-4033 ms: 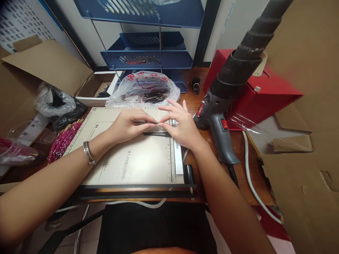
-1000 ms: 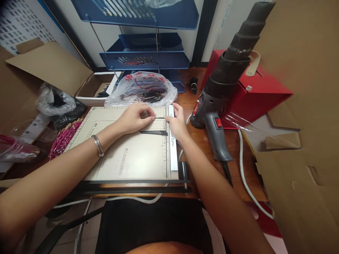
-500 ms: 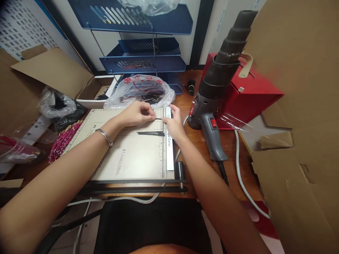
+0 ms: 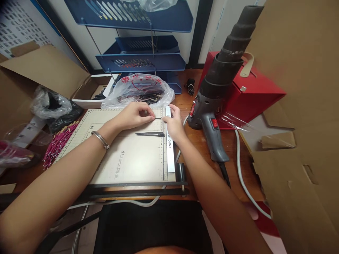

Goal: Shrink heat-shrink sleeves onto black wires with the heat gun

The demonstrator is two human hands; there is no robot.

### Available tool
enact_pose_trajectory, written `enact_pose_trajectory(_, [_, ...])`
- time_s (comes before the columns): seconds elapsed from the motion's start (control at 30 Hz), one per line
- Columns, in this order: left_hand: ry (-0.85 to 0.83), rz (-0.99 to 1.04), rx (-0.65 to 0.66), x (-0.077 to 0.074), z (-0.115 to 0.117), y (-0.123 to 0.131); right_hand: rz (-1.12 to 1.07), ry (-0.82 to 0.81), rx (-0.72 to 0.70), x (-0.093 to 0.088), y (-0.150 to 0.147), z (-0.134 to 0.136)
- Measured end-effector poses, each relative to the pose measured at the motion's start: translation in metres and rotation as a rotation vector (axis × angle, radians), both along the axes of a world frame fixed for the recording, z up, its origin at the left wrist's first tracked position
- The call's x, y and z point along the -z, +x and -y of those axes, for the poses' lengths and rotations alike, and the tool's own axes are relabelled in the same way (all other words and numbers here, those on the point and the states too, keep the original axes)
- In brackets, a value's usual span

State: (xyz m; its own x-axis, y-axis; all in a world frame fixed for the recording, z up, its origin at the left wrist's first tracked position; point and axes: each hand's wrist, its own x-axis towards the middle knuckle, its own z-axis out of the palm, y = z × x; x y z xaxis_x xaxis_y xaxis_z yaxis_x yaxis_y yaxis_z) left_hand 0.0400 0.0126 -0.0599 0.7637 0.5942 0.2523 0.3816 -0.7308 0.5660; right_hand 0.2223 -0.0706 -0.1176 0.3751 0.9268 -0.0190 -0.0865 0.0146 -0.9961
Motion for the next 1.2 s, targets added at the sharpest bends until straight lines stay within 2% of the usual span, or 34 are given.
enact_pose_trajectory(0.37, [0.121, -0.048, -0.077, 0.005, -0.009, 0.005, 0.045, 0.035, 0.003, 0.008, 0.003, 0.000])
enact_pose_trajectory(0.6, [0.105, -0.039, -0.088, 0.002, -0.006, 0.002, 0.020, -0.026, 0.107, 0.004, 0.002, -0.020])
enact_pose_trajectory(0.83, [0.120, -0.057, -0.108, 0.001, -0.009, 0.005, -0.071, -0.004, -0.020, 0.002, 0.010, -0.028])
enact_pose_trajectory(1.2, [0.128, -0.077, -0.129, 0.002, -0.009, 0.005, -0.199, 0.012, 0.005, -0.003, 0.006, -0.025])
